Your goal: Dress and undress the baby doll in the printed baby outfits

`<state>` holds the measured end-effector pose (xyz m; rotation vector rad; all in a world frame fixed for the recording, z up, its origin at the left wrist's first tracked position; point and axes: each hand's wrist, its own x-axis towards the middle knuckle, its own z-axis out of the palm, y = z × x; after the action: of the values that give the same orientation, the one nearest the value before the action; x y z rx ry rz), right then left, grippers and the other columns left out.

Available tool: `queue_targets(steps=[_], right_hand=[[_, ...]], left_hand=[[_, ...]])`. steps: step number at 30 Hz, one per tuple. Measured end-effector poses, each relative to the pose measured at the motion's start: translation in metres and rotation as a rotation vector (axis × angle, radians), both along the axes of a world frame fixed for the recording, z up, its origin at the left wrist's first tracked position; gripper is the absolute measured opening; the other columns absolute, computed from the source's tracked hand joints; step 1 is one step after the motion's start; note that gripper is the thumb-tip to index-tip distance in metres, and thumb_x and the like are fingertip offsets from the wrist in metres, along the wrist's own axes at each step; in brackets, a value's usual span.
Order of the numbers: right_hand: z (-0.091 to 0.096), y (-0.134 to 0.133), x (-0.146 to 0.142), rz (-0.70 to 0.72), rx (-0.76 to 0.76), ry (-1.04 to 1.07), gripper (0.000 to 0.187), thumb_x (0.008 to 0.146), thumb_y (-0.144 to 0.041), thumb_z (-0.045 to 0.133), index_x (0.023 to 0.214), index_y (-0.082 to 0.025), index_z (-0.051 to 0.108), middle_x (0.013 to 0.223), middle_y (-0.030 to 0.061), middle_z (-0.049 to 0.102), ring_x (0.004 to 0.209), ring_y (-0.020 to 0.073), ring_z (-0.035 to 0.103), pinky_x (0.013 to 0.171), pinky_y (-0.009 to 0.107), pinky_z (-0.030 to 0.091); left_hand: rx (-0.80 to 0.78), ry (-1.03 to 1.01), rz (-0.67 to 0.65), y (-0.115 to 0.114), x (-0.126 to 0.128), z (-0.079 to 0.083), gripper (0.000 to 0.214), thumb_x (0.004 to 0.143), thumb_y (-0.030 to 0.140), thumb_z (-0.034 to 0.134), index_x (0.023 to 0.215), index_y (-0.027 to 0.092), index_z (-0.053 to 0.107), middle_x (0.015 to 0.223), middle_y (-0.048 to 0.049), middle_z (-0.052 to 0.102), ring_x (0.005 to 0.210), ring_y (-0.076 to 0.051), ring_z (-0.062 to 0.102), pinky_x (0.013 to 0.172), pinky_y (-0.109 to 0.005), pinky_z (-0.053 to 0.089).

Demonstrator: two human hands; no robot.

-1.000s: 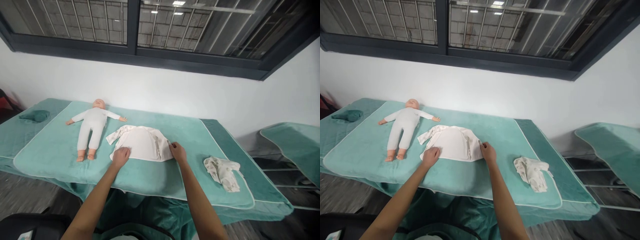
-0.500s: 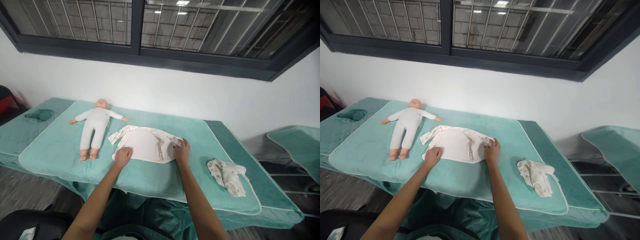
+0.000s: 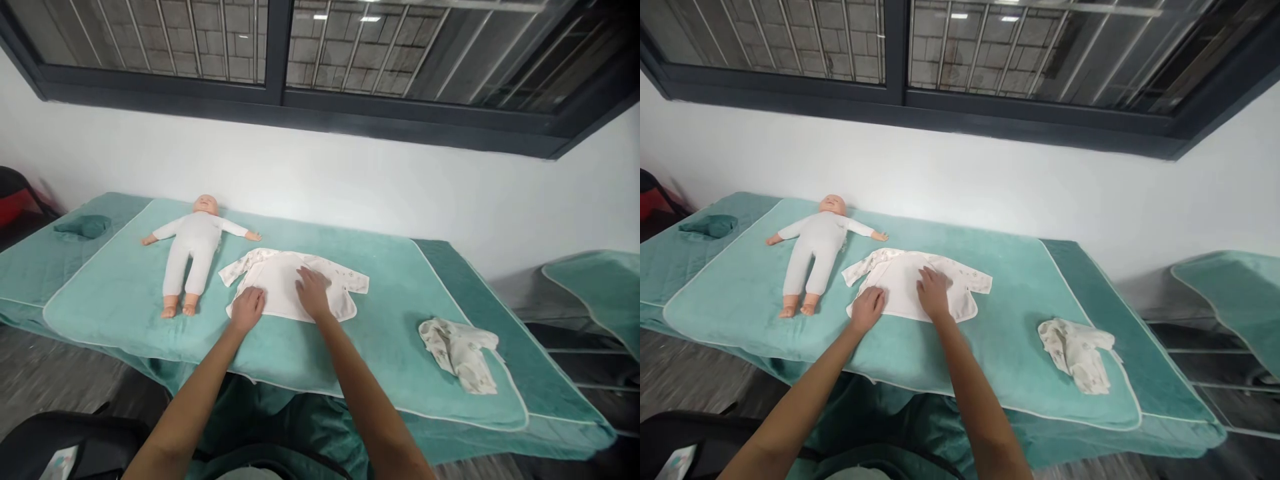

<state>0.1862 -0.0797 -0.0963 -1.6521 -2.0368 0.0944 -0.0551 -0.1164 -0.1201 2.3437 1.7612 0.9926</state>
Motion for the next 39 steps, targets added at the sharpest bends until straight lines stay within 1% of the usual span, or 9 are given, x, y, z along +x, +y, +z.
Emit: queue_targets(steps=[3,9,15,18,21,27,31,34,39], right_hand=[[-0.009,-0.001,-0.024,0.017,-0.038,-0.04,0.045,0.102,-0.029,0.038,0.141,-0.016,0.057,0.154,0.0129,0.051,0.144,0.0277,0.043,0.12,0.047,0.029],[-0.016,-0.003,-0.022,0.025,-0.069,-0.089,0.048,0.105,-0.032,0.033,0.146,-0.018,0.053,0.161,0.011,0.044,0.149,0.0267,0.036,0.123,0.047,0.023],[-0.015,-0.003,-0.024,-0.004,-0.043,-0.069,0.046,0.104,-0.032,0.036,0.144,-0.021,0.055,0.158,0.0089,0.047,0.145,0.027,0.041,0.122,0.047,0.025],[-0.013,-0.004,-0.024,-0.006,-0.051,-0.067,0.046,0.103,-0.032,0.038,0.144,-0.021,0.056,0.157,0.0083,0.048,0.143,0.0277,0.042,0.12,0.047,0.027],[-0.013,-0.003,-0.023,-0.01,-0.052,-0.061,0.045,0.103,-0.032,0.039,0.143,-0.02,0.057,0.157,0.0082,0.049,0.143,0.0277,0.042,0.12,0.046,0.027],[-0.013,-0.003,-0.022,-0.009,-0.036,-0.037,0.044,0.102,-0.031,0.04,0.14,-0.02,0.059,0.155,0.0078,0.051,0.142,0.027,0.043,0.12,0.045,0.028],[-0.014,-0.003,-0.022,-0.014,-0.039,-0.031,0.044,0.102,-0.032,0.04,0.139,-0.02,0.06,0.155,0.0075,0.051,0.141,0.0269,0.043,0.12,0.045,0.028],[-0.015,-0.004,-0.023,-0.018,-0.039,-0.038,0.044,0.102,-0.032,0.04,0.14,-0.02,0.059,0.156,0.0082,0.05,0.142,0.0266,0.043,0.12,0.045,0.027],[-0.017,-0.005,-0.024,-0.038,-0.041,-0.084,0.049,0.104,-0.035,0.035,0.148,-0.019,0.052,0.161,0.0098,0.043,0.149,0.0279,0.035,0.123,0.05,0.021]], left_hand=[[0.026,-0.072,0.117,0.003,-0.011,0.006,0.028,0.101,0.026,0.042,0.117,0.019,0.064,0.109,-0.0104,0.068,0.103,-0.021,0.064,0.092,-0.033,0.05],[-0.032,-0.092,0.419,0.014,-0.045,0.021,0.043,0.096,0.025,0.047,0.136,0.019,0.06,0.113,-0.0163,0.069,0.111,-0.034,0.059,0.097,-0.05,0.047],[-0.075,0.057,0.492,0.029,-0.052,0.032,0.059,0.092,0.022,0.05,0.151,0.023,0.047,0.151,-0.0192,0.049,0.129,-0.039,0.05,0.099,-0.053,0.045],[-0.093,0.059,0.48,0.043,-0.057,0.038,0.053,0.092,0.017,0.047,0.144,0.019,0.054,0.137,-0.0206,0.052,0.118,-0.036,0.054,0.093,-0.048,0.048],[-0.107,0.028,0.437,0.055,-0.067,0.041,0.038,0.093,0.015,0.043,0.122,0.017,0.068,0.124,-0.0174,0.056,0.11,-0.031,0.056,0.091,-0.044,0.048],[0.022,0.031,0.417,0.051,-0.074,0.039,0.035,0.09,0.007,0.044,0.113,0.015,0.068,0.146,-0.0192,0.048,0.141,-0.036,0.038,0.113,-0.052,0.035],[0.063,0.099,0.188,0.044,-0.071,0.033,0.044,0.088,0.004,0.044,0.124,0.019,0.064,0.154,-0.0122,0.051,0.15,-0.029,0.034,0.121,-0.051,0.028],[-0.017,0.136,0.021,0.046,-0.069,0.028,0.041,0.089,0.009,0.048,0.122,0.023,0.067,0.144,-0.0084,0.062,0.144,-0.024,0.046,0.123,-0.046,0.027],[-0.033,0.103,0.132,0.05,-0.067,0.024,0.035,0.096,0.018,0.042,0.117,0.019,0.069,0.128,-0.0147,0.071,0.131,-0.029,0.058,0.117,-0.049,0.032]])
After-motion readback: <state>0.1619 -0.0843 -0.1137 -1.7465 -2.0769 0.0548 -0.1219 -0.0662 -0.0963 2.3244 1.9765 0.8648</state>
